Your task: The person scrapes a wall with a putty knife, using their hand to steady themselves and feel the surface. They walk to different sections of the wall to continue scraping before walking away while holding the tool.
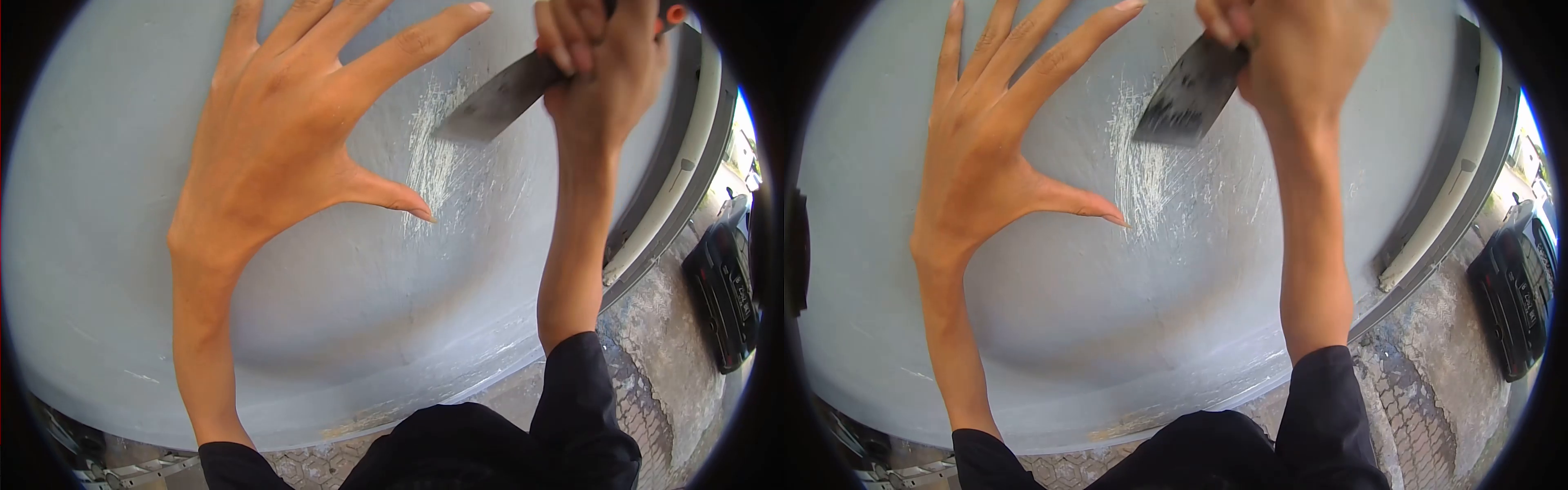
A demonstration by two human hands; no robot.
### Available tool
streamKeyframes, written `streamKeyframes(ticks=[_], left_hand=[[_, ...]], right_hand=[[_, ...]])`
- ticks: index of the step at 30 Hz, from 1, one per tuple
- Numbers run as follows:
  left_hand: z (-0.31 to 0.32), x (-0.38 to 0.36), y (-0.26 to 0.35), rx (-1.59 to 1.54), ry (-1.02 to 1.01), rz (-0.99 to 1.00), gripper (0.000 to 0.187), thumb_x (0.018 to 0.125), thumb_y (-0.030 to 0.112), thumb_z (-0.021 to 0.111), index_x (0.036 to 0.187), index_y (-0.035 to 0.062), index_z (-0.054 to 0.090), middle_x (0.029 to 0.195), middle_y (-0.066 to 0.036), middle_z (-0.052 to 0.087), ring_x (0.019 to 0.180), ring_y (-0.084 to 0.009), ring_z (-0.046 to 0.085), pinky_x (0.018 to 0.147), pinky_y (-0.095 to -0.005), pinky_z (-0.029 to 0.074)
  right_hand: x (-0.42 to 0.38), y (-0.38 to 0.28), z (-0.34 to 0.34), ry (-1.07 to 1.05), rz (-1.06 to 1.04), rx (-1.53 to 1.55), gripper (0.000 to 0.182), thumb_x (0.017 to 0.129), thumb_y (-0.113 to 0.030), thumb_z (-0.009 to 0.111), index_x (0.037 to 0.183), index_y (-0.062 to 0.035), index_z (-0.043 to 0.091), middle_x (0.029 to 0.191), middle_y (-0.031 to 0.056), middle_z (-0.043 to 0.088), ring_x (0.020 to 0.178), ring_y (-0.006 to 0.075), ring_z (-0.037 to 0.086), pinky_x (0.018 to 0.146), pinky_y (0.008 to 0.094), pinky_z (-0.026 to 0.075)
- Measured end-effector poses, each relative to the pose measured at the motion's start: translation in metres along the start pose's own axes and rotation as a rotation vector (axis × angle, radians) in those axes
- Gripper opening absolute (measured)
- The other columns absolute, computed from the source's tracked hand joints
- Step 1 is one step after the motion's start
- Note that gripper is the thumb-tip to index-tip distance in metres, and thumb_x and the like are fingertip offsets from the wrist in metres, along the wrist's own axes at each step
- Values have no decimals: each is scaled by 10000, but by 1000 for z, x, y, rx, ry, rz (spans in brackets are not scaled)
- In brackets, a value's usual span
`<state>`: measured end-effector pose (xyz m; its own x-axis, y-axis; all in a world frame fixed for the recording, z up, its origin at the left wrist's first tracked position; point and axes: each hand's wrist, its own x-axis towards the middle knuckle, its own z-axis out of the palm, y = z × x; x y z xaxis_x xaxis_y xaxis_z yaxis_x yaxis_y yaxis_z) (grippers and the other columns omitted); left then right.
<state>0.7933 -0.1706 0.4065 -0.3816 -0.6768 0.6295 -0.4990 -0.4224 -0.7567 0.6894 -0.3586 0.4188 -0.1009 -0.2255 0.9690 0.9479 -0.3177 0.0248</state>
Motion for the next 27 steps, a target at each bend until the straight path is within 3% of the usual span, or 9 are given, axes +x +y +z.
streamKeyframes(ticks=[4, 6, 8, 14, 16, 18, 20, 25, 27], left_hand=[[-42, -4, 6, -209, -260, -132, 1078, 619, 869, 602, 1476, 236, 435, 1574, -140, 319, 1468, -432, 190, 1122, -736, 21], [-40, -2, 5, -203, -266, -131, 1077, 613, 860, 609, 1475, 237, 438, 1572, -135, 324, 1468, -427, 195, 1124, -731, 25], [-40, -4, 6, -209, -263, -141, 1074, 601, 843, 622, 1471, 240, 443, 1567, -124, 333, 1466, -416, 204, 1129, -722, 34], [-35, -2, 8, -202, -237, -173, 1067, 565, 792, 663, 1460, 247, 459, 1554, -93, 359, 1462, -384, 231, 1142, -696, 62], [-39, -6, 12, -208, -220, -165, 1066, 554, 775, 676, 1457, 249, 465, 1549, -82, 368, 1461, -373, 240, 1146, -687, 71], [-39, -6, 14, -212, -211, -178, 1065, 542, 758, 690, 1453, 252, 470, 1545, -72, 377, 1459, -362, 250, 1150, -678, 80], [-36, -7, 11, -213, -206, -193, 1065, 530, 741, 704, 1449, 254, 475, 1541, -61, 386, 1458, -351, 259, 1155, -669, 89], [-39, -14, 13, -189, -171, -207, 1067, 500, 698, 738, 1440, 260, 489, 1529, -35, 408, 1455, -324, 281, 1166, -647, 112], [-37, -13, 14, -185, -135, -197, 1068, 488, 681, 751, 1437, 263, 494, 1525, -24, 416, 1453, -313, 291, 1170, -638, 121]], right_hand=[[-58, -9, 32, -5, 286, -129, 193, 996, -158, 511, 849, -41, 467, 515, 2, 367, 328, 67, 325, 305, 242, 275], [-20, -36, 49, 113, 354, -141, 400, 985, -219, 544, 623, -116, 408, 409, -49, 336, 254, 47, 290, 236, 224, 279], [-16, 7, 0, -239, -65, -87, 199, 1021, -152, 461, 862, -38, 500, 561, 7, 403, 352, 52, 349, 325, 211, 294], [-62, -13, 32, -8, 295, -251, 289, 981, -202, 525, 759, -21, 489, 477, -22, 355, 306, 54, 315, 295, 204, 271], [-34, -2, 12, -113, 102, -34, 282, 1015, -215, 488, 834, 1, 487, 509, -17, 351, 335, 31, 324, 318, 197, 266], [-11, -13, 31, 86, 106, -155, 420, 969, -212, 561, 588, -140, 398, 392, -51, 312, 243, 47, 280, 223, 240, 251], [-21, -9, 11, -14, -131, -147, 272, 1032, -225, 459, 874, -6, 491, 519, -27, 370, 338, 29, 321, 314, 197, 297], [-60, -14, 25, -62, 313, -302, 209, 981, -181, 553, 852, -27, 496, 468, -11, 373, 310, 64, 339, 300, 233, 282], [-24, -19, 28, 1, 93, -170, 321, 973, -191, 562, 692, -86, 446, 436, -31, 347, 282, 57, 313, 269, 235, 265]])
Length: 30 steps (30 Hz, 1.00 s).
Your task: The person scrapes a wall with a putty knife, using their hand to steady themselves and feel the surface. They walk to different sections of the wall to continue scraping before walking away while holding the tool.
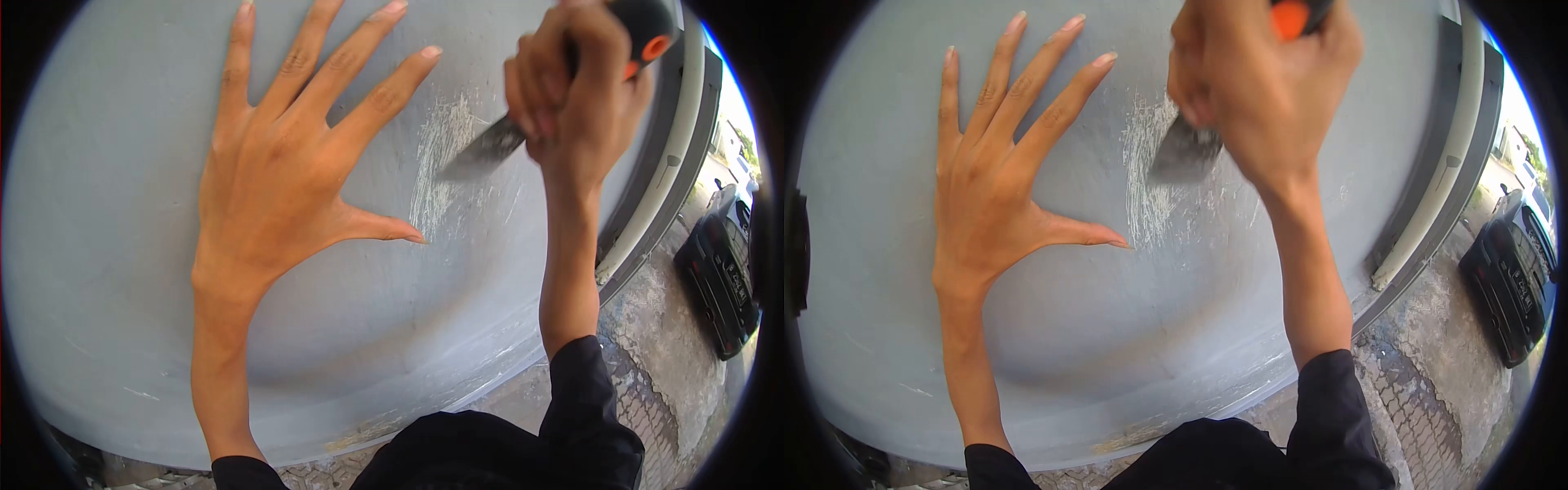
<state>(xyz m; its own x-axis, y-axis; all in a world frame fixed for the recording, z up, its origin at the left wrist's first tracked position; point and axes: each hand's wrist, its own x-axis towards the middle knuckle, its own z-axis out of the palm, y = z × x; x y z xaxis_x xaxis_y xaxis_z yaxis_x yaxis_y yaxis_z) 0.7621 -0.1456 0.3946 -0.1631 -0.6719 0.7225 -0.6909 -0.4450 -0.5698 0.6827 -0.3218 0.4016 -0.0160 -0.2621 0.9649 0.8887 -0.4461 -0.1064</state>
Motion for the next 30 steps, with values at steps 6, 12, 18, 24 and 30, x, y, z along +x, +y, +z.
streamKeyframes(ticks=[6, 12, 18, 24, 30], left_hand=[[-6, -10, -2, -59, 47, 4, 1109, 434, 664, 763, 1431, 254, 503, 1512, 2, 440, 1449, -277, 315, 1193, -586, 147], [-4, -5, -5, -111, 155, 60, 1113, 446, 743, 720, 1409, 223, 521, 1501, 0, 455, 1448, -272, 314, 1213, -544, 170], [-1, -45, 18, -378, 193, -47, 837, 801, 686, 621, 1418, 135, 494, 1507, -71, 443, 1462, -298, 284, 1215, -524, 177], [47, -158, 251, -1665, -112, -977, 419, 1017, 357, 479, 1262, 22, 534, 1243, -120, 582, 1196, -260, 557, 1055, -449, 401], [-41, -273, 478, -2016, -1384, -1254, 380, 1013, 368, 521, 1267, 86, 541, 1211, -95, 598, 1108, -243, 607, 877, -415, 505]], right_hand=[[-32, -1, -15, 16, 232, -97, 231, 938, -136, 573, 736, -35, 522, 523, 11, 466, 384, 89, 438, 373, 246, 341], [-264, -35, -102, 29, 897, -528, 290, 901, -170, 701, 765, -49, 475, 584, -9, 418, 527, 80, 355, 477, 280, 345], [-384, -223, -230, 272, 1208, -1092, 327, 947, -318, 653, 891, -6, 574, 623, 74, 545, 538, 213, 543, 557, 334, 470], [-385, -419, -258, 260, 1062, -1895, 339, 861, -266, 740, 1007, 31, 666, 955, 173, 566, 794, 299, 592, 697, 390, 494], [-401, -528, -289, 716, 1079, -1935, 281, 845, -187, 751, 954, 55, 659, 914, 144, 560, 603, 197, 583, 557, 323, 478]])
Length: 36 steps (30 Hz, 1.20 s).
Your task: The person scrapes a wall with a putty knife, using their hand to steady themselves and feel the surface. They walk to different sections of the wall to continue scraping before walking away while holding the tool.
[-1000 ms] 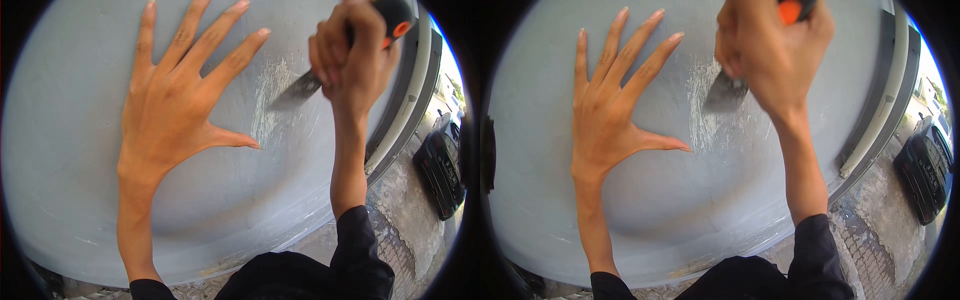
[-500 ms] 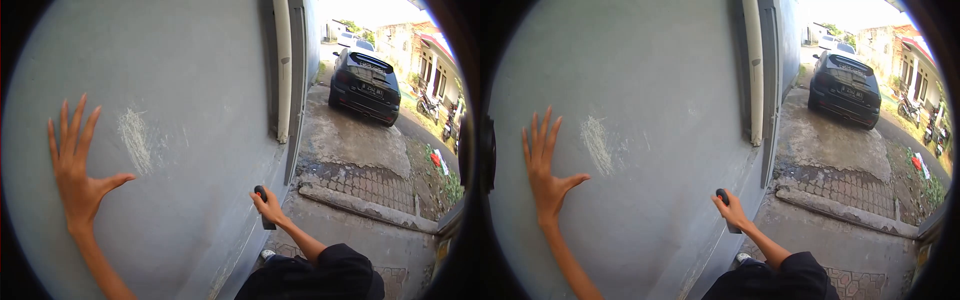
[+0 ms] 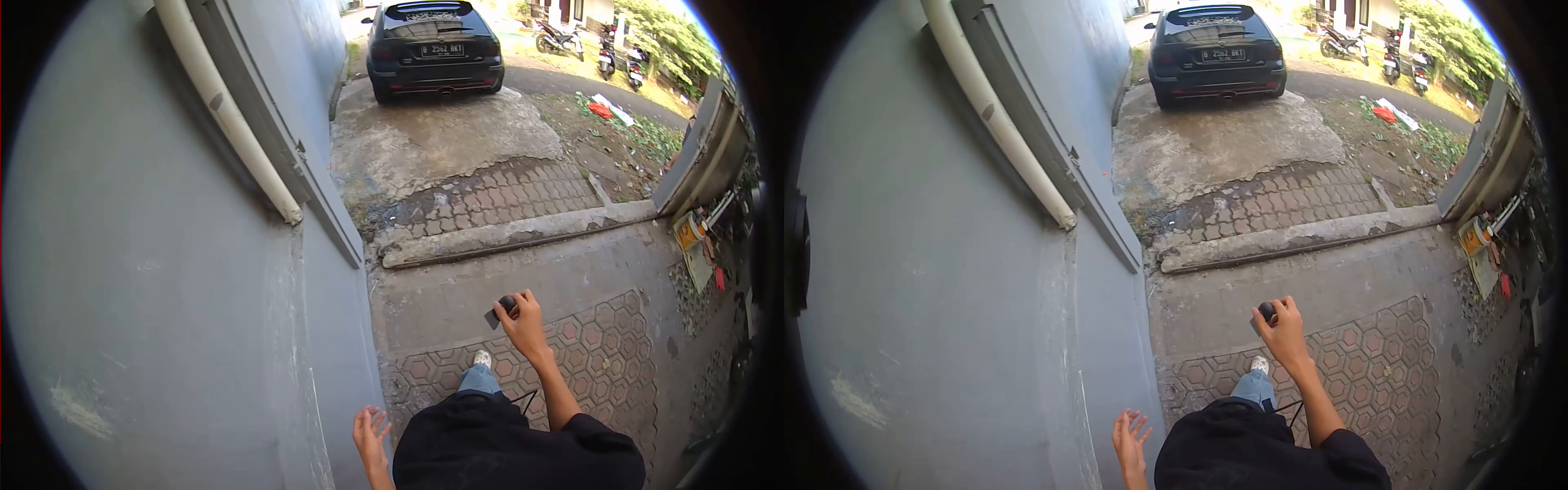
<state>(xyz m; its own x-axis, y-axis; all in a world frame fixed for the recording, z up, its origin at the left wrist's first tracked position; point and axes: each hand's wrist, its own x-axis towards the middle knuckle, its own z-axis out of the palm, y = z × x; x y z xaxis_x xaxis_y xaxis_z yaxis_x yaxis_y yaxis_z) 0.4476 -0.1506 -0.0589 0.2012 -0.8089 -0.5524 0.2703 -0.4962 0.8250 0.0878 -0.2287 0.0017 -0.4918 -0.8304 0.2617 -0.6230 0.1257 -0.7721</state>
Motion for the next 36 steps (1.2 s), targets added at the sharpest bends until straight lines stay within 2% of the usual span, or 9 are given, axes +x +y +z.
streamKeyframes(ticks=[3, 6, 8, 11, 15, 21, 29, 32, 36], left_hand=[[61, 1, -9, 158, -288, -58, 364, 1034, 341, 486, 1273, 74, 546, 1195, -99, 626, 1099, -232, 617, 855, -387, 526], [133, 32, 1, 362, -386, -16, 403, 1047, 375, 447, 1266, 63, 575, 1217, -86, 644, 1138, -199, 595, 910, -377, 483], [186, 44, 20, 505, -496, 113, 440, 1059, 375, 429, 1265, 26, 599, 1220, -89, 647, 1123, -191, 583, 947, -289, 442], [274, 50, 19, 479, -668, 67, 436, 1066, 352, 420, 1260, 3, 596, 1195, -89, 655, 1116, -170, 582, 956, -289, 439], [365, 64, -11, 425, -749, -66, 438, 1051, 346, 469, 1253, -24, 588, 1169, -86, 661, 1095, -144, 589, 976, -292, 435], [471, 95, -18, 506, -1032, -225, 381, 1011, 312, 567, 1219, -3, 617, 1136, -57, 659, 1085, -104, 602, 911, -227, 462], [616, 213, -12, 429, -1349, -345, 424, 985, 279, 617, 1280, -22, 578, 1208, -107, 647, 1143, -175, 594, 1010, -308, 437], [659, 254, 7, 429, -1323, -380, 403, 984, 267, 621, 1270, -13, 581, 1190, -99, 648, 1138, -172, 586, 1008, -316, 438], [712, 293, 39, 325, -1359, -364, 388, 993, 267, 609, 1262, -11, 583, 1174, -74, 642, 1128, -154, 579, 1002, -308, 435]], right_hand=[[21, 21, -14, -151, 40, 10, 258, 869, -172, 737, 949, 62, 663, 856, 109, 546, 644, 172, 636, 583, 288, 520], [43, 47, -12, -217, 272, 383, 277, 916, -181, 695, 1014, 73, 641, 906, 94, 599, 751, 191, 700, 638, 279, 566], [50, 59, -20, -319, 725, 870, 356, 942, -230, 672, 1078, 94, 613, 1037, 137, 645, 901, 233, 708, 752, 302, 593], [50, 91, -38, -416, 1055, 1107, 366, 961, -234, 655, 1139, 78, 586, 1073, 145, 656, 913, 218, 699, 799, 302, 583], [53, 130, -58, -493, 1165, 1180, 369, 946, -250, 678, 1156, 38, 584, 1050, 123, 661, 951, 203, 687, 837, 306, 565], [92, 157, -77, -261, 1267, 1125, 265, 932, -195, 698, 1124, -84, 553, 964, 24, 630, 852, 128, 626, 778, 304, 521], [241, 203, -58, -137, 1219, 1112, 343, 922, -136, 701, 1198, -87, 503, 927, 19, 616, 847, 110, 602, 766, 327, 531], [295, 205, -50, -134, 1363, 1120, 359, 928, -94, 675, 1239, -92, 495, 928, 15, 597, 857, 118, 600, 758, 364, 545], [379, 217, -42, -172, 1306, 1121, 398, 919, -52, 660, 1278, -96, 494, 943, 16, 572, 861, 123, 601, 746, 395, 559]])
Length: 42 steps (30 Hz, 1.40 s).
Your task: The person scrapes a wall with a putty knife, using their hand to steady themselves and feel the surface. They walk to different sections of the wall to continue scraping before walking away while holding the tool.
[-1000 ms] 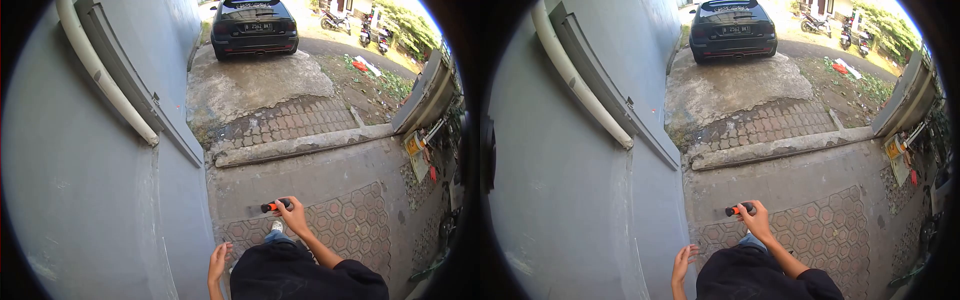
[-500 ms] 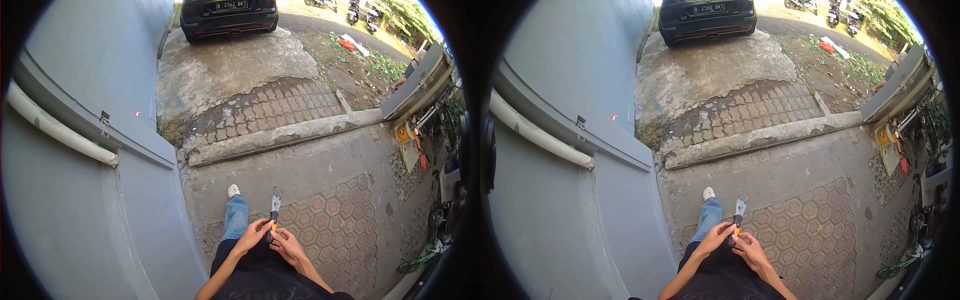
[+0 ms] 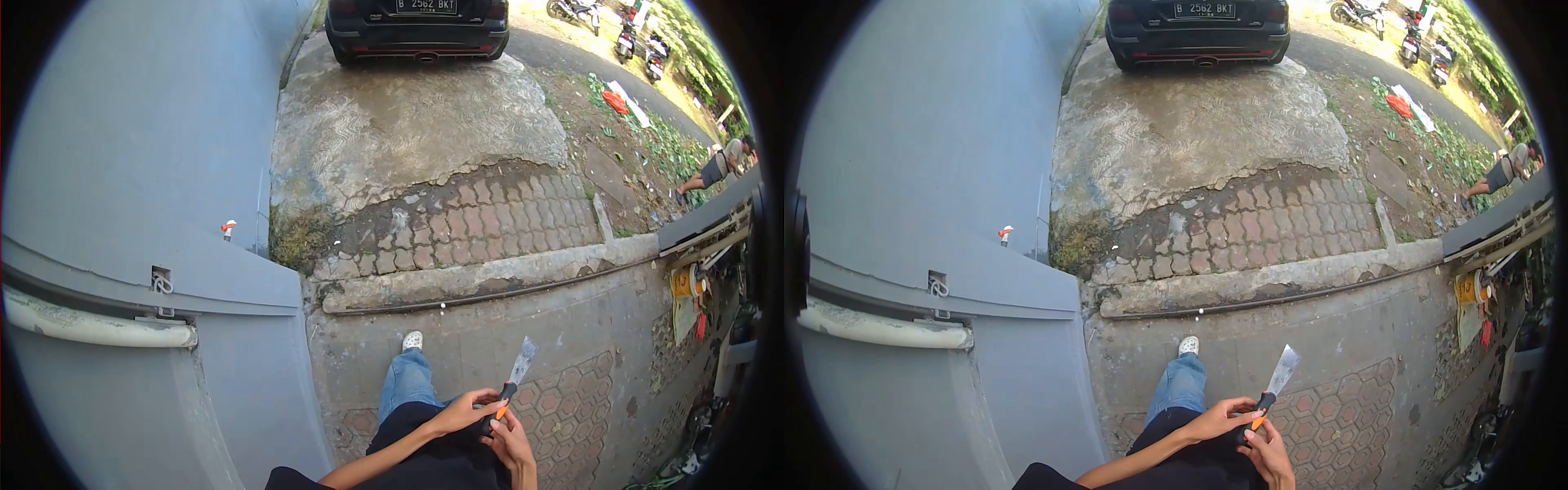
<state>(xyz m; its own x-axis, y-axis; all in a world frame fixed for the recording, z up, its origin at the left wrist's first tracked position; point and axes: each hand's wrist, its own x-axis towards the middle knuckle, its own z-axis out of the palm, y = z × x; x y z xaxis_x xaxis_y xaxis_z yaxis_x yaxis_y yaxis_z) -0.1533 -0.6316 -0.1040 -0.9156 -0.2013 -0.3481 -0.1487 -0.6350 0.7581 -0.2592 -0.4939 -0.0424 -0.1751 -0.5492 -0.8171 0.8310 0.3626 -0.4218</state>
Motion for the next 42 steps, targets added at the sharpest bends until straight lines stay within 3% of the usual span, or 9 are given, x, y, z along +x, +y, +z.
streamKeyframes(ticks=[6, 11, 16, 24, 27, 30, 38, 40, 42], left_hand=[[-7, 78, 56, -3, -62, -185, 378, 1004, 252, 591, 1255, -31, 582, 1175, -73, 645, 1092, -129, 588, 966, -267, 440], [-13, 180, 105, 84, -68, -268, 395, 982, 246, 629, 1243, -47, 582, 1175, -85, 648, 1092, -134, 593, 957, -273, 449], [-5, 290, 155, 281, -63, -270, 399, 965, 241, 654, 1232, -48, 587, 1152, -104, 662, 1072, -146, 612, 956, -281, 456], [67, 474, 269, 341, -87, -184, 344, 959, 178, 659, 1218, -36, 588, 1140, -97, 662, 1072, -144, 613, 940, -276, 466], [92, 520, 298, 365, -101, -145, 323, 966, 135, 634, 1235, -32, 570, 1154, -90, 650, 1095, -145, 606, 961, -287, 459], [106, 561, 318, 283, -68, -95, 328, 958, 137, 650, 1224, -38, 570, 1150, -108, 654, 1088, -149, 605, 958, -285, 464], [96, 707, 363, 317, -53, -102, 248, 956, 115, 643, 1155, -30, 611, 1115, -88, 671, 1038, -135, 613, 921, -276, 469], [102, 758, 379, 318, -26, -73, 242, 956, 112, 643, 1150, -29, 616, 1108, -83, 672, 1032, -129, 612, 912, -270, 470], [105, 810, 393, 326, -18, -49, 236, 955, 109, 643, 1146, -28, 620, 1100, -78, 672, 1026, -124, 612, 904, -264, 471]], right_hand=[[26, -67, 10, 90, -61, 115, 478, 912, -72, 681, 1343, -94, 475, 1004, 11, 587, 923, 119, 604, 769, 377, 564], [67, -139, -1, 162, -102, 67, 519, 908, -106, 710, 1353, -57, 448, 1142, 73, 617, 1001, 123, 612, 813, 313, 544], [129, -225, -35, 81, -241, 28, 564, 874, -269, 766, 1314, -48, 490, 1104, 71, 615, 991, 120, 580, 814, 264, 505], [158, -437, -96, 19, -475, -90, 490, 889, -188, 744, 1305, -40, 529, 1137, 46, 628, 988, 103, 590, 792, 265, 498], [162, -495, -113, 3, -608, -193, 510, 877, -165, 755, 1309, -29, 521, 1148, 57, 626, 1048, 134, 587, 909, 293, 483], [176, -542, -122, -4, -566, -84, 536, 861, -136, 768, 1316, -22, 509, 1157, 64, 629, 1090, 146, 582, 969, 311, 458], [251, -666, -157, -94, -419, -45, 519, 851, -85, 767, 1298, -24, 509, 1184, 86, 632, 1081, 147, 599, 971, 295, 455], [280, -706, -177, -46, -560, -104, 566, 832, -196, 801, 1293, -14, 528, 1104, 78, 635, 981, 139, 604, 887, 294, 484], [295, -755, -195, 56, -568, -213, 571, 835, -240, 798, 1286, -10, 535, 1121, 92, 630, 988, 152, 608, 887, 305, 490]])
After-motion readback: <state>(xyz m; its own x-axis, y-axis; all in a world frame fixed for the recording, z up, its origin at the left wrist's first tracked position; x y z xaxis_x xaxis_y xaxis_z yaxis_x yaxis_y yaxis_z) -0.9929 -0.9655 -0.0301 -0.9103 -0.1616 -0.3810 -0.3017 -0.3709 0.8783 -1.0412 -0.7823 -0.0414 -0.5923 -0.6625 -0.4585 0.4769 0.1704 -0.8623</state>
